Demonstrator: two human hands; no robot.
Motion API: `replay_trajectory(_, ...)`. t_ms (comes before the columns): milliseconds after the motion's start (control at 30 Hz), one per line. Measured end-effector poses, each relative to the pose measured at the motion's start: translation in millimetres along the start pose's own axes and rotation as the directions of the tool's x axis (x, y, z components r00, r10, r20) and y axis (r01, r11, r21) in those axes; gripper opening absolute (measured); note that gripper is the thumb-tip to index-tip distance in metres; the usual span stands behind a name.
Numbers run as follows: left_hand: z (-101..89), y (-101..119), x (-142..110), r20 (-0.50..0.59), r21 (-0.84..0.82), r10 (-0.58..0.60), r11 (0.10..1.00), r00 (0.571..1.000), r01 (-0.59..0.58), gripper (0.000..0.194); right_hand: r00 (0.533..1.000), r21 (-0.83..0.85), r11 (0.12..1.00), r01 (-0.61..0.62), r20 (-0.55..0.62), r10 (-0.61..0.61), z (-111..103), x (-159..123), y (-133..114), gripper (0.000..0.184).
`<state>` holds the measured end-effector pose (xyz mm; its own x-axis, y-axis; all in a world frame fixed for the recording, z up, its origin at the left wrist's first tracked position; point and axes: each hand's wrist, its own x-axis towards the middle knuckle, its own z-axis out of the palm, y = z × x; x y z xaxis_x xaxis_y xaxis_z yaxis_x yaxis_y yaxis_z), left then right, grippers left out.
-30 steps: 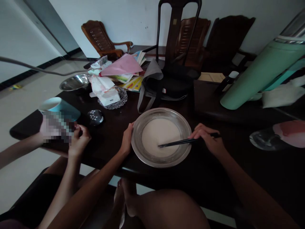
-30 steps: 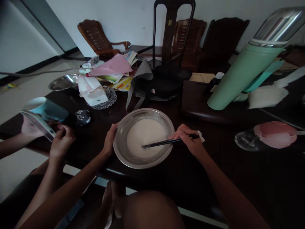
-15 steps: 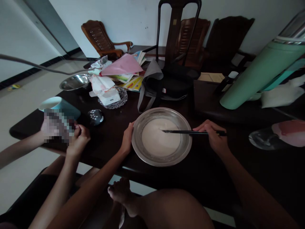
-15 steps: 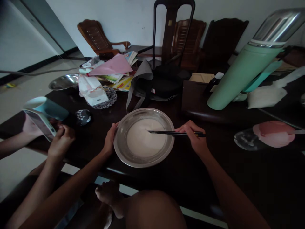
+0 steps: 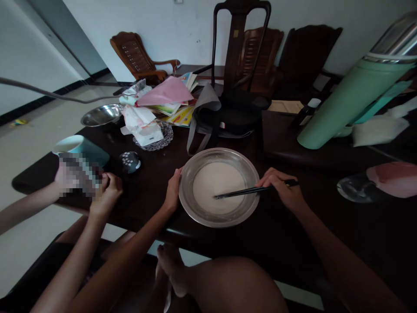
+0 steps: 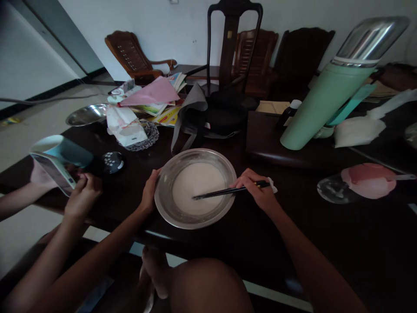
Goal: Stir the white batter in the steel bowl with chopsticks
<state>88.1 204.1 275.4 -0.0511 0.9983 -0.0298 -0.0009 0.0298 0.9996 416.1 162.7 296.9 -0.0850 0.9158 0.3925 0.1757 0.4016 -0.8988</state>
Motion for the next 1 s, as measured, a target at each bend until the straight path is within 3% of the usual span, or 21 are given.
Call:
replay_trajectory(67,0.3,0.5,0.2,-0.006,-0.002,-0.002,1.000,1.000,0.002,0.061,1.000,-0.061,0.998,0.003,0.002,-0.003,0.0,0.5,-0.4,0.025)
replay_trajectory(200,1.5,4.9,-1.3,-0.003,0.040,0.018,0.999,1.000,-0.018,0.061,0.979,0.042,0.999,0.035,-0.203,-0.026,-0.2,1.3,1.0,0.038)
replay_trajectory(267,2.0,6.7,-2.3,-0.006,0.052,0.023,0.998,1.000,-0.022,0.061,0.986,0.076,0.997,0.035,-0.163,-0.023,1.2,0.7,0.9,0.039)
replay_trajectory(333,2.4,7.1,-3.1,-0.011,0.036,0.013,0.999,1.000,-0.013,0.062,0.998,0.012,1.000,0.025,-0.053,-0.024,2.7,-0.1,-0.1,0.032)
replay_trajectory(400,2.4,6.6,-3.3,-0.005,0.006,0.001,1.000,1.000,-0.001,0.063,0.999,-0.065,0.997,0.032,-0.038,-0.035,2.4,-0.3,-0.9,0.026)
replay_trajectory(533,1.7,4.6,-2.4,0.012,-0.004,-0.001,1.000,1.000,0.001,0.062,0.974,0.017,0.998,0.068,-0.218,-0.063,-1.1,0.7,-0.4,0.036)
replay_trajectory(600,1.0,3.6,-1.6,0.004,0.020,0.009,1.000,1.000,-0.009,0.062,0.988,0.054,0.997,0.054,-0.149,-0.045,-0.9,0.7,-0.5,0.037)
replay_trajectory(700,-0.9,1.7,-0.5,-0.005,0.028,0.013,1.000,1.000,-0.013,0.062,1.000,-0.038,0.999,0.016,-0.011,-0.016,0.4,0.0,-0.7,0.027)
replay_trajectory(767,-2.3,0.3,0.5,0.006,0.013,0.012,1.000,1.000,-0.013,0.061,0.997,-0.066,0.998,0.023,-0.078,-0.028,0.1,-0.2,0.1,0.026)
replay_trajectory(867,-2.0,0.2,1.7,0.026,0.006,0.017,1.000,1.000,-0.017,0.059,0.983,0.025,0.999,0.045,-0.181,-0.039,-0.6,0.1,0.9,0.035)
replay_trajectory(1000,2.2,7.2,3.9,0.028,0.000,0.016,1.000,0.999,-0.016,0.060,0.999,-0.043,0.998,0.045,0.021,-0.044,1.4,0.6,-3.3,0.028)
